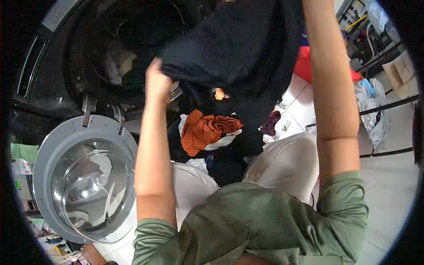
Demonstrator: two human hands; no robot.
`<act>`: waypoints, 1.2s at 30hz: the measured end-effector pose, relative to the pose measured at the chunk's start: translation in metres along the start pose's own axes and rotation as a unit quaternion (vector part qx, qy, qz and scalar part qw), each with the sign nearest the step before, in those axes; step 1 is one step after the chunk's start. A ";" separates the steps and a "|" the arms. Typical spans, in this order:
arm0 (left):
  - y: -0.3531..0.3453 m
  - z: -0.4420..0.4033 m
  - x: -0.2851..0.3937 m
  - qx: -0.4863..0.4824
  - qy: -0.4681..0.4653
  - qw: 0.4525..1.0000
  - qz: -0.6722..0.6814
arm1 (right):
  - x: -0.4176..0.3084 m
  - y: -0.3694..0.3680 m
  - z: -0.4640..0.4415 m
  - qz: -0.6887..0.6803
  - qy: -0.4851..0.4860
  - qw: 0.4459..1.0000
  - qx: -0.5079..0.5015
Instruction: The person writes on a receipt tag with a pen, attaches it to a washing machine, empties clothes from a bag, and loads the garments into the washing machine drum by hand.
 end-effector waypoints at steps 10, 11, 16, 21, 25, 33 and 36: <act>-0.022 0.011 -0.072 -0.136 0.300 0.926 0.186 | 0.113 -0.069 0.177 -0.213 -0.242 0.821 -0.471; -0.018 -0.012 -0.075 -0.109 0.324 0.916 0.210 | 0.128 -0.047 0.176 -0.172 -0.331 0.789 -0.489; 0.092 -0.143 0.034 0.048 -0.015 0.934 0.354 | 0.292 0.067 0.298 0.197 -0.511 0.763 -0.345; 0.093 -0.149 0.027 -0.010 -0.052 0.976 0.210 | 0.385 0.089 0.487 0.425 -0.310 0.740 -0.420; 0.066 -0.101 -0.047 -0.018 0.056 0.998 0.026 | 0.344 0.070 0.524 0.309 -0.450 0.610 -0.575; 0.093 -0.102 -0.029 0.096 -0.009 0.989 0.111 | 0.324 0.102 0.472 0.195 -0.208 0.350 -0.892; 0.082 -0.072 -0.013 0.070 0.007 0.983 0.172 | 0.345 0.092 0.448 0.280 -0.235 0.472 -0.802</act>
Point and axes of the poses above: each hand's wrist, its own z-axis away from the middle knuckle, its own y-axis out of the back of the hand, x = y × z, the point moved 3 cm from there along -z, towards the middle knuckle, and after that the axes turned 14 degrees about y, right-handed, at the moved point
